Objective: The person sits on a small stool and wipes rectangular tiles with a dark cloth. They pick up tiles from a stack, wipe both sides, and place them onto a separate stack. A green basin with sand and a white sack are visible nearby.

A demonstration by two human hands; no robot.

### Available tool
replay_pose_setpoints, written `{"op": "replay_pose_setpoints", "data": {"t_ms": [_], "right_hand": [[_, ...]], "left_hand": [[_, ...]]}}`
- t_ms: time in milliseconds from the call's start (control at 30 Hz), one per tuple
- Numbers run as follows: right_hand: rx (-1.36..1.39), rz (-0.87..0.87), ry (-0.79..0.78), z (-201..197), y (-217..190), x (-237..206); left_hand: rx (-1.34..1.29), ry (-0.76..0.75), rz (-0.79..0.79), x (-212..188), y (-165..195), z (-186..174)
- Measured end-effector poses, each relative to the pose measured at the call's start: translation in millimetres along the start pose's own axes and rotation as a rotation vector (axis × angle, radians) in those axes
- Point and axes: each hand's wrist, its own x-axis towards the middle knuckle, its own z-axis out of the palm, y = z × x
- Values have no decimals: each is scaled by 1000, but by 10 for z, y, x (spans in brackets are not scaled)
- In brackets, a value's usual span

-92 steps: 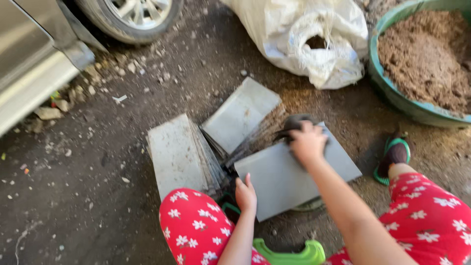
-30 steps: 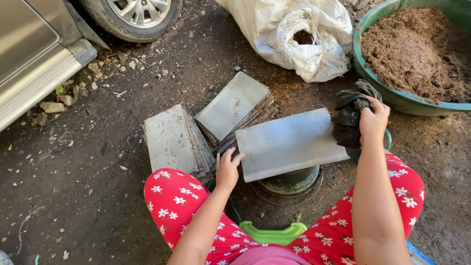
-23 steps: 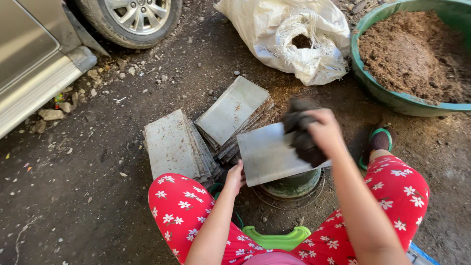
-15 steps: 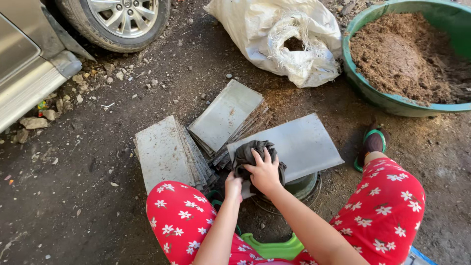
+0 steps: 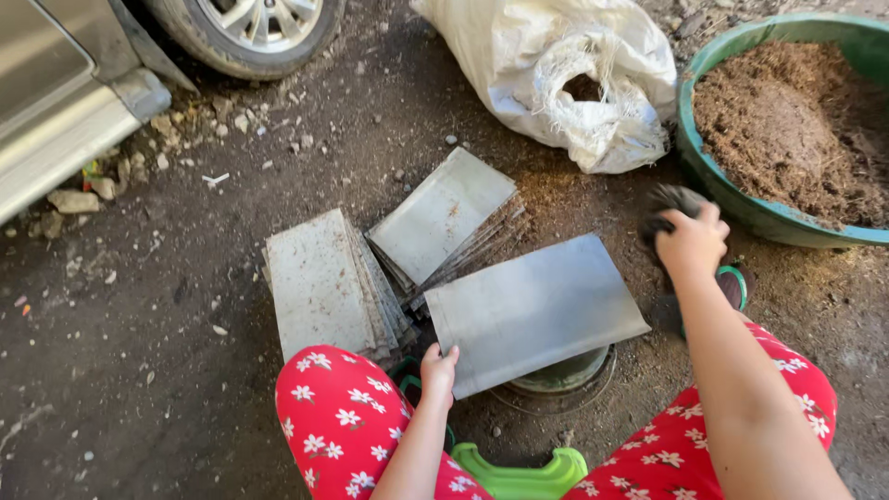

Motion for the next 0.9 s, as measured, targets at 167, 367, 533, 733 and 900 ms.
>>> {"op": "replay_pose_setpoints", "data": {"t_ms": [167, 367, 533, 733, 900], "right_hand": [[-1, -328, -199, 137, -1405, -490], [-23, -705, -360, 414, -2523, -1443], [-141, -255, -502, 715, -1746, -624], [-264, 147, -362, 507, -553, 65], [-113, 104, 38, 105, -332, -91]], "left_hand": [[-22, 96, -14, 159, 44, 32], [-50, 170, 141, 349, 105, 159], [-162, 151, 182, 321, 24, 165], [-38, 181, 170, 298, 97, 172], [119, 249, 182, 287, 168, 239]]}}
